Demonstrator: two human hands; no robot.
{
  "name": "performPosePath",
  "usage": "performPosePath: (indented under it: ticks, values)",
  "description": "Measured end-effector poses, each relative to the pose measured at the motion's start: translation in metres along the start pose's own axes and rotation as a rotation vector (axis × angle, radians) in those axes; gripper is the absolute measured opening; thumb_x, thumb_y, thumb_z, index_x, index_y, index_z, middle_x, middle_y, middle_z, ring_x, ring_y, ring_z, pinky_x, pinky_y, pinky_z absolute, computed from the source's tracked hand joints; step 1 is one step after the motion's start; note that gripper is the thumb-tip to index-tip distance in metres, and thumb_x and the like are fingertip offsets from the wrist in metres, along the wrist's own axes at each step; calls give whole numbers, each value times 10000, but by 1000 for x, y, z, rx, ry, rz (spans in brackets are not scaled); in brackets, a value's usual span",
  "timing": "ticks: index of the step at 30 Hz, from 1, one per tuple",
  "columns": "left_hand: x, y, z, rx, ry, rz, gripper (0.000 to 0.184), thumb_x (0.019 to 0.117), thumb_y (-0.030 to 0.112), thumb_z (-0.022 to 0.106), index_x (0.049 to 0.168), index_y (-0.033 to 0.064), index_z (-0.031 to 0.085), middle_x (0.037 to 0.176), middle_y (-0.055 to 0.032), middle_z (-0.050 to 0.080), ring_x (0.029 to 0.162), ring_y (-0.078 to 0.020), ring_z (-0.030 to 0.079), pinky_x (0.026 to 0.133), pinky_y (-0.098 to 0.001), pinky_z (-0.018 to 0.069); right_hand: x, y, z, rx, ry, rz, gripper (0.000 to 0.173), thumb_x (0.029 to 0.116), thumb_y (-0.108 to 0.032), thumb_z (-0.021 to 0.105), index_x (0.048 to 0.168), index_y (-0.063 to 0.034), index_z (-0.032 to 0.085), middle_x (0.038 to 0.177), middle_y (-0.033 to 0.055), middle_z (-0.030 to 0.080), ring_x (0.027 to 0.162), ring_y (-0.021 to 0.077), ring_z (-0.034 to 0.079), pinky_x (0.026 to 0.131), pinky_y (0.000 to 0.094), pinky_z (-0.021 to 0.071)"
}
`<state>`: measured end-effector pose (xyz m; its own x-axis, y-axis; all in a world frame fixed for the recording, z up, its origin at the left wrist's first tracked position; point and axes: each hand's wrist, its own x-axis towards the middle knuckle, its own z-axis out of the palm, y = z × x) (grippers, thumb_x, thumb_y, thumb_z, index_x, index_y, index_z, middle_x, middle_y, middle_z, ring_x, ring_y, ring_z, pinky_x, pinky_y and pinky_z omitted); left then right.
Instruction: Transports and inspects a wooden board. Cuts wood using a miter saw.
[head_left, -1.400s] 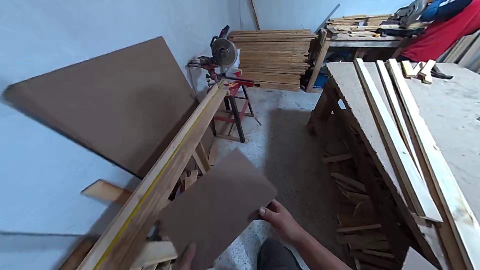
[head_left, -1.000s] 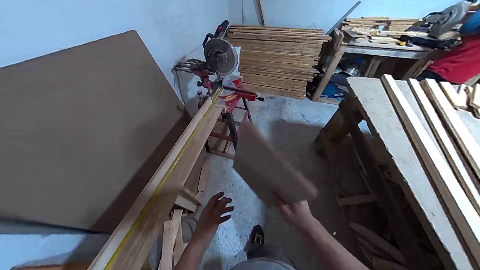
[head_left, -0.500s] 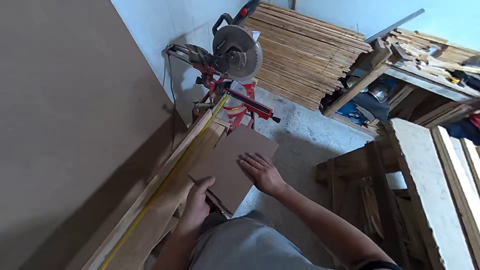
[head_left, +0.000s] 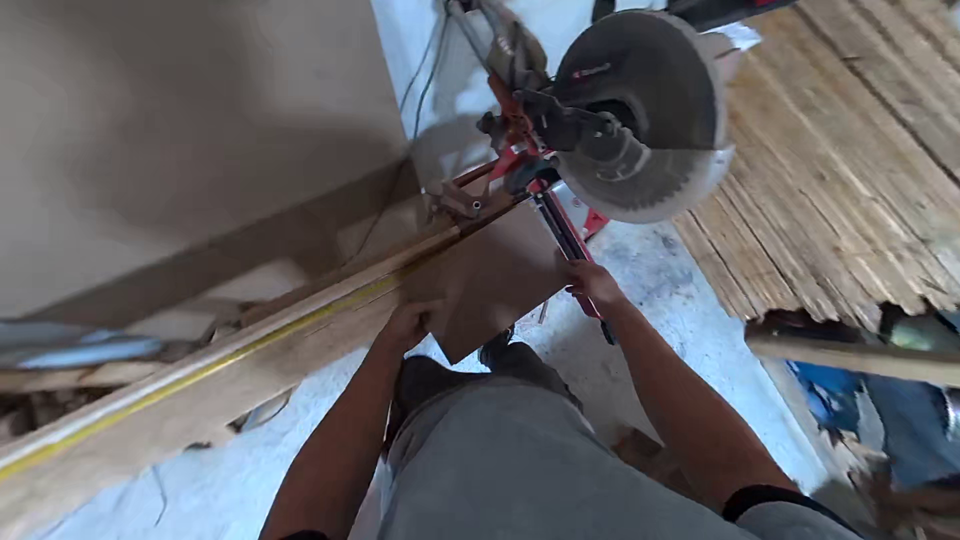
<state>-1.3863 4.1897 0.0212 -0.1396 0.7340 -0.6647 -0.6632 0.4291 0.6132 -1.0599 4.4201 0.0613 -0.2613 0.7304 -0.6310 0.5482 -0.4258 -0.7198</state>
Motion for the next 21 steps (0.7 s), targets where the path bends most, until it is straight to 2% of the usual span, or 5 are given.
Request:
performPosePath:
  ticks: [3, 7, 13, 16, 21]
  values:
    - [9, 7, 24, 15, 124, -49, 359, 957, 50, 641, 1304, 16, 555, 1090, -131, 709, 956, -225, 701, 844, -448, 594, 31, -2, -12, -359, 0, 55, 428, 1068, -412, 524, 1270, -64, 673, 1156, 207, 692, 1008, 342, 686, 888, 590, 547]
    - [17, -6, 39, -71, 235, -25, 502, 895, 33, 682, 1367, 2, 516, 1181, -176, 693, 1042, -285, 695, 899, -509, 583, 42, 27, -14, -603, 28, -49, 436, 1065, -435, 510, 1257, -95, 705, 1154, 187, 714, 1051, 374, 685, 923, 659, 520]
    - [19, -2, 44, -111, 311, -46, 464, 895, 6, 683, 1335, -5, 538, 1159, -178, 695, 1028, -286, 698, 888, -496, 588, 38, 22, -8, -698, 43, -73, 395, 1076, -386, 508, 1284, -127, 721, 1187, 168, 728, 1140, 391, 665, 978, 680, 474]
    - [18, 0, 39, -109, 220, -66, 509, 906, 33, 675, 1385, 35, 502, 1179, -172, 694, 1045, -290, 697, 899, -506, 585, 33, 19, -16, -628, 61, -39, 407, 1059, -432, 526, 1312, -168, 703, 1163, 137, 735, 1051, 349, 701, 921, 649, 530]
    - [30, -2, 48, -113, 139, -91, 537, 899, 48, 704, 1395, 32, 498, 1194, -176, 690, 1069, -293, 691, 925, -506, 578, 25, 14, -25, -580, 128, -17, 403, 1070, -397, 519, 1347, -154, 681, 1142, 153, 735, 1008, 347, 710, 898, 641, 537]
